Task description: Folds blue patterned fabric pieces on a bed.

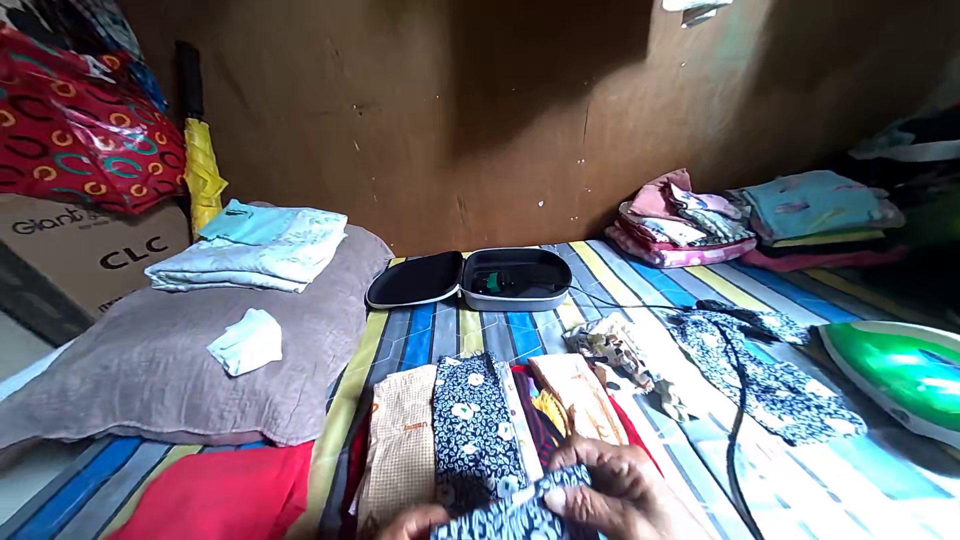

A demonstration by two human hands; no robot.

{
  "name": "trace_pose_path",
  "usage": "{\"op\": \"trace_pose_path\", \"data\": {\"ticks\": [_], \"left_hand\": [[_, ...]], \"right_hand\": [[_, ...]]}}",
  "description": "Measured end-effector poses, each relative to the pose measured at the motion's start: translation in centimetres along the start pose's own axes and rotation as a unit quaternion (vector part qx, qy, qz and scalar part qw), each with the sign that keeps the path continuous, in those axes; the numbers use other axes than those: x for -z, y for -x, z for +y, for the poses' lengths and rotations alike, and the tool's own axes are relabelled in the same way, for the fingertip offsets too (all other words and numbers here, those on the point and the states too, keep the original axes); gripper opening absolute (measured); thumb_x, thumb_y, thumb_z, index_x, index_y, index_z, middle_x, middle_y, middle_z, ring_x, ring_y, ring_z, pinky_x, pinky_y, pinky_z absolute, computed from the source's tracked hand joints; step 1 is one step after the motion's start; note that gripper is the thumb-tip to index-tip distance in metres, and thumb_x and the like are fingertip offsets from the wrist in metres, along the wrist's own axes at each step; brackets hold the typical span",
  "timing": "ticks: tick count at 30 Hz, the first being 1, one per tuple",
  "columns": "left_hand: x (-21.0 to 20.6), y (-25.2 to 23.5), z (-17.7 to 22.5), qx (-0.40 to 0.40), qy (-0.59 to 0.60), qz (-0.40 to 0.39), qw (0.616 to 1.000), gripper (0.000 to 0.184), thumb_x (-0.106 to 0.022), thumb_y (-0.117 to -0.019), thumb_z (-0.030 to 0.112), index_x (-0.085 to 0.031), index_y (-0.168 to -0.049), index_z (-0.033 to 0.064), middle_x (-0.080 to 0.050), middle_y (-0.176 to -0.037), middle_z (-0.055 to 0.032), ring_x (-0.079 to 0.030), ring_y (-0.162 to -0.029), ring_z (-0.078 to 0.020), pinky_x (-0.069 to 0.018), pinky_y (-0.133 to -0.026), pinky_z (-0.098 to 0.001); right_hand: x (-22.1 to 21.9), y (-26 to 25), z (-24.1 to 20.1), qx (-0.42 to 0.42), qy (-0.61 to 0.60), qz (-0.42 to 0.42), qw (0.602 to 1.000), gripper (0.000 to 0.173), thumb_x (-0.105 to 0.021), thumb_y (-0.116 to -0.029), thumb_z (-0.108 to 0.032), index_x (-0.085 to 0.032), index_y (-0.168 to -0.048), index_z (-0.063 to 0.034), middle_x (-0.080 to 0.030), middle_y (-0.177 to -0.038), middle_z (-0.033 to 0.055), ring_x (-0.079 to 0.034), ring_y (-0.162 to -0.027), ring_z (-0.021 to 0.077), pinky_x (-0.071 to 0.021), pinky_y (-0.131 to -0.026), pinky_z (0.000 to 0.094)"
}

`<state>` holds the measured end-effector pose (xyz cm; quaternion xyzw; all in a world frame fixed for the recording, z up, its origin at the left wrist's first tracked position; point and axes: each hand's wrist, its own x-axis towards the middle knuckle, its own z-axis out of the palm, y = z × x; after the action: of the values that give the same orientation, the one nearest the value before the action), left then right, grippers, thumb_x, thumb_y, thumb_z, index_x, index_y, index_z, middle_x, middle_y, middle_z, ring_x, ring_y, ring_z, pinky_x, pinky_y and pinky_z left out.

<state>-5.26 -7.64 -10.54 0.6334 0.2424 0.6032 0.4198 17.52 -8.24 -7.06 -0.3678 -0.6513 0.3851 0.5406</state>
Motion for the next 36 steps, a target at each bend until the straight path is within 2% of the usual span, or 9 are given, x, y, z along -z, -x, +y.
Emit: {"op": "trace_pose_path", "data": {"ticks": [4, 7, 10, 13, 18, 21, 25, 31, 36], "left_hand": [[-1.0, -6.5, 0.1, 0.126, -0.04, 0.135, 0.982, 0.027, -0.043, -0.0984, 0.0, -0.069, -0.101, 0.0041, -0.073, -0.09, 0.006, -0.07, -0.086, -0.0022, -0.0602, -0.082, -0.0264], [-0.1, -11.2, -4.9, 0.272, -0.012, 0.181, 0.945, 0.029, -0.042, -0.1074, 0.01, -0.061, -0.118, -0.009, -0.067, -0.107, -0.0146, -0.065, -0.1, -0.0176, -0.0531, -0.092, -0.0372], [0.6, -12.5, -8.9, 0.342, 0.007, 0.19, 0.92, 0.036, -0.039, -0.1112, 0.021, -0.058, -0.125, -0.0069, -0.068, -0.106, -0.0142, -0.066, -0.094, -0.0168, -0.0536, -0.084, -0.0332], [0.5, -11.6, -9.2, 0.299, -0.019, 0.18, 0.937, 0.028, -0.049, -0.1057, 0.007, -0.058, -0.125, -0.0105, -0.064, -0.119, -0.0176, -0.061, -0.106, -0.0173, -0.0491, -0.094, -0.0324], [-0.1, -10.7, -8.9, 0.238, -0.113, 0.169, 0.95, 0.036, -0.059, -0.0929, -0.01, -0.055, -0.128, -0.0093, -0.062, -0.121, -0.0202, -0.064, -0.1, -0.0168, -0.0524, -0.087, -0.0296], [-0.5, -10.3, -8.6, 0.206, -0.176, 0.145, 0.952, 0.036, -0.06, -0.0929, -0.006, -0.055, -0.128, -0.0089, -0.068, -0.108, -0.0164, -0.065, -0.092, -0.0123, -0.0522, -0.083, -0.0271], [0.1, -10.1, -8.5, 0.23, -0.177, 0.127, 0.949, 0.044, -0.062, -0.0913, -0.006, -0.052, -0.134, -0.0054, -0.071, -0.107, -0.0146, -0.068, -0.092, -0.0112, -0.0534, -0.082, -0.0264], [-0.1, -10.3, -7.9, 0.212, -0.165, 0.138, 0.953, 0.036, -0.061, -0.0876, -0.011, -0.064, -0.123, -0.0059, -0.071, -0.112, -0.0133, -0.068, -0.098, -0.0101, -0.0541, -0.087, -0.0241], [0.0, -10.3, -9.0, 0.132, -0.436, 0.071, 0.887, 0.029, -0.061, -0.0932, -0.003, -0.072, -0.12, -0.0005, -0.07, -0.118, -0.0211, -0.069, -0.105, -0.0319, -0.053, -0.094, -0.0476]], "right_hand": [[-0.2, -6.2, 1.0, -0.078, 0.031, 0.073, 0.994, 0.005, -0.07, -0.0901, -0.009, -0.071, -0.093, -0.0055, -0.069, -0.078, -0.0052, -0.066, -0.072, 0.0007, -0.0575, -0.07, 0.0221], [0.4, -11.0, 5.0, -0.199, 0.05, 0.062, 0.977, 0.01, -0.069, -0.0956, -0.006, -0.067, -0.103, 0.0005, -0.066, -0.083, 0.0062, -0.062, -0.072, 0.0102, -0.0532, -0.069, 0.0288], [0.8, -12.7, 8.4, -0.26, 0.069, 0.046, 0.962, 0.022, -0.064, -0.0985, -0.006, -0.061, -0.119, 0.0023, -0.066, -0.098, 0.0133, -0.06, -0.078, 0.0145, -0.0502, -0.074, 0.0329], [1.0, -12.3, 9.1, -0.256, 0.044, 0.058, 0.964, 0.027, -0.063, -0.0979, -0.002, -0.058, -0.124, 0.0023, -0.066, -0.098, 0.0128, -0.063, -0.078, 0.0128, -0.0524, -0.074, 0.0312], [0.5, -12.2, 9.7, -0.203, 0.127, 0.102, 0.966, 0.021, -0.067, -0.0934, 0.001, -0.066, -0.114, 0.0028, -0.07, -0.094, 0.0121, -0.066, -0.082, 0.0149, -0.0537, -0.08, 0.0334], [0.2, -12.0, 9.5, -0.18, 0.201, 0.123, 0.955, 0.015, -0.068, -0.0941, -0.001, -0.07, -0.109, 0.0025, -0.073, -0.095, 0.0139, -0.069, -0.089, 0.0208, -0.0525, -0.087, 0.0385], [0.0, -11.6, 10.2, -0.147, 0.211, 0.166, 0.952, 0.01, -0.071, -0.0908, 0.002, -0.071, -0.101, 0.003, -0.072, -0.092, 0.0139, -0.069, -0.086, 0.021, -0.0539, -0.083, 0.0375], [0.0, -12.1, 9.2, -0.137, 0.166, 0.182, 0.959, 0.01, -0.074, -0.0887, 0.003, -0.07, -0.097, 0.0019, -0.071, -0.089, 0.0113, -0.067, -0.083, 0.0175, -0.0542, -0.08, 0.0352], [0.0, -12.9, 10.1, -0.152, 0.246, 0.146, 0.946, 0.012, -0.072, -0.0914, 0.0, -0.071, -0.103, 0.0029, -0.073, -0.096, 0.0163, -0.07, -0.092, 0.0261, -0.0534, -0.087, 0.0423]]}}
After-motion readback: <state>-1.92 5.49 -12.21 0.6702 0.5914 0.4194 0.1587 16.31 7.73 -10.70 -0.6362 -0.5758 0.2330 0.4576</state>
